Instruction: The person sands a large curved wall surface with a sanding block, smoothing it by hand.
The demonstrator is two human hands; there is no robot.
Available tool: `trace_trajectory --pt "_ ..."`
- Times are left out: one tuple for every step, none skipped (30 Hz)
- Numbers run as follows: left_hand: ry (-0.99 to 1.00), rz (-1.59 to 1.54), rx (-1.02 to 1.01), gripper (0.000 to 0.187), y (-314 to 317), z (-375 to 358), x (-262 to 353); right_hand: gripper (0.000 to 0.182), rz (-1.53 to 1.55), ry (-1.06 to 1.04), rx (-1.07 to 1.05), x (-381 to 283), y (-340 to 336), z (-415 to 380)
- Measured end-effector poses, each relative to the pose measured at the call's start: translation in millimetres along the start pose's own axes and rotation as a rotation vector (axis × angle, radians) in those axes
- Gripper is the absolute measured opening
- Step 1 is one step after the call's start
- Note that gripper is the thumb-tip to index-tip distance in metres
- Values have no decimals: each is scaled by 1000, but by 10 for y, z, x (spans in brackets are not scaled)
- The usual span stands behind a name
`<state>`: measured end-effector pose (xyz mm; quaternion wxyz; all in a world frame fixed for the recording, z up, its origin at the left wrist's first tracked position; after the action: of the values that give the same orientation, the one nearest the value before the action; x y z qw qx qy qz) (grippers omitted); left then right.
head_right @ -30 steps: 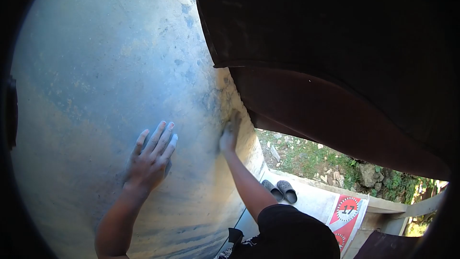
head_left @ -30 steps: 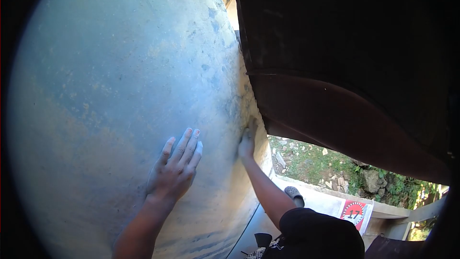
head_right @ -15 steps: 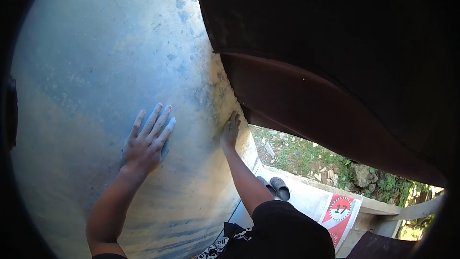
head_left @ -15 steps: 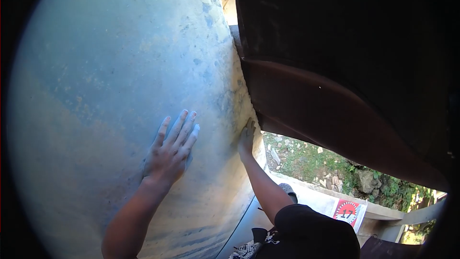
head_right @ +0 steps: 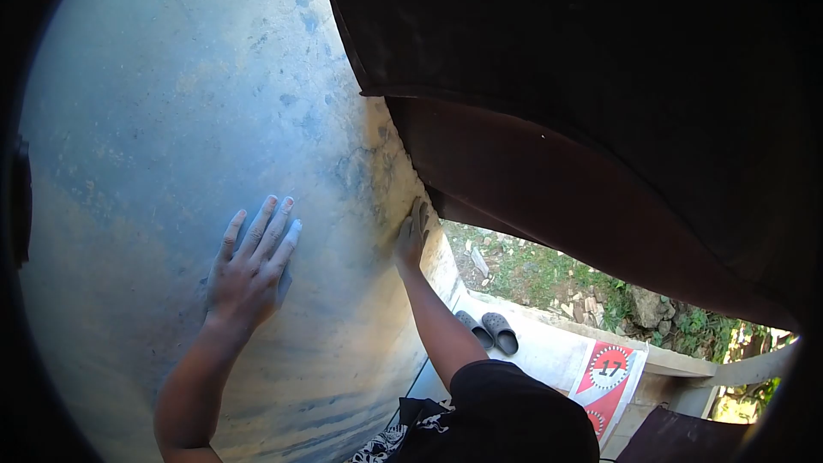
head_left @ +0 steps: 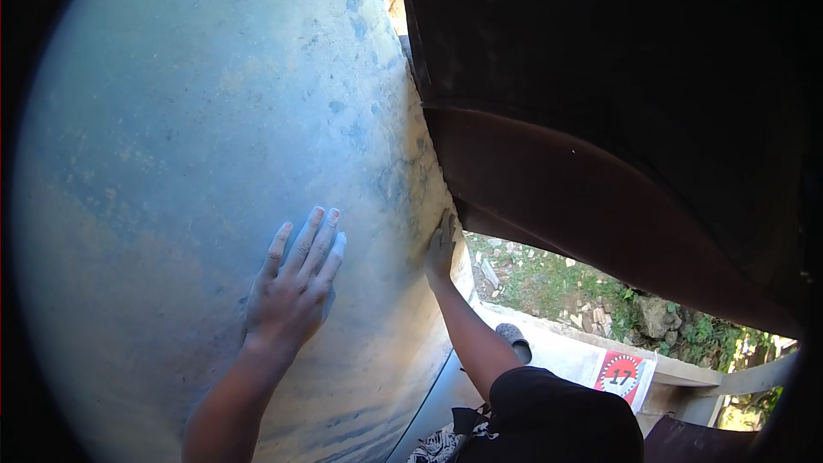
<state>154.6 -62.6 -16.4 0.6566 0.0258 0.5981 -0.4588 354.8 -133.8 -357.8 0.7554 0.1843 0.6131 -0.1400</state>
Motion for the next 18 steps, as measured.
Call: trace_trajectory --pt "8 2 -7 47 -6 -1 4 57 9 79 22 214 42 88" --pt "17 4 -15 47 -5 4 6 56 70 72 61 300 194 130" --pt "14 2 -8 47 -3 13 2 56 74 29 21 -84 200 91" --pt "12 3 -11 48 -2 9 4 57 76 -12 -22 -644 116 -30" --pt "11 2 -16 48 2 1 11 57 134 -50 -51 -1051 91 -196" --pt "10 -2 -17 48 5 3 9 57 193 -88 -79 -1329 74 -332" --pt "11 -3 -13 49 5 5 6 57 188 -86 -80 -1413 22 -434" --pt "14 -3 -10 49 3 -1 13 58 146 -230 -127 -1524 -13 -580" --pt "20 -5 -11 49 4 -9 24 59 105 -374 -171 -1593 -33 -706" --pt "17 -12 -14 49 7 -13 26 60 60 -382 -211 -1484 -73 -719" --pt "14 -17 -15 49 8 -15 22 60 62 -380 -205 -1350 -126 -666" --pt "20 -12 -11 49 4 -13 25 59 46 -344 -196 -1138 -149 -583" --pt "18 -17 -12 49 0 -14 29 57 31 -308 -188 -949 -150 -509" --pt "14 -23 -14 49 0 -17 27 52 50 -286 -123 -838 -173 -434" --pt "14 -19 -12 49 3 -20 27 52 53 -288 -121 -745 -185 -363" --pt "17 -16 -4 48 6 -21 30 51 -37 -287 -118 -649 -198 -282" --pt "20 -14 2 48 5 -20 30 51 -128 -284 -115 -564 -179 -228" --pt "20 -13 3 48 3 -18 27 48 -173 -309 -27 -557 -169 -194"
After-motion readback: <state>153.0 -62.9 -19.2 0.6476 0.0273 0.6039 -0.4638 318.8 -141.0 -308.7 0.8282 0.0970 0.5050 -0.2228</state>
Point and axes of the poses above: each hand's wrist, its own z-axis towards the middle knuckle, its own y-axis out of the palm, x = y × z, the point moved 6 cm from there along z, towards the middle knuckle, and after that the axes turned 14 degrees about x, right-handed, at the moved point
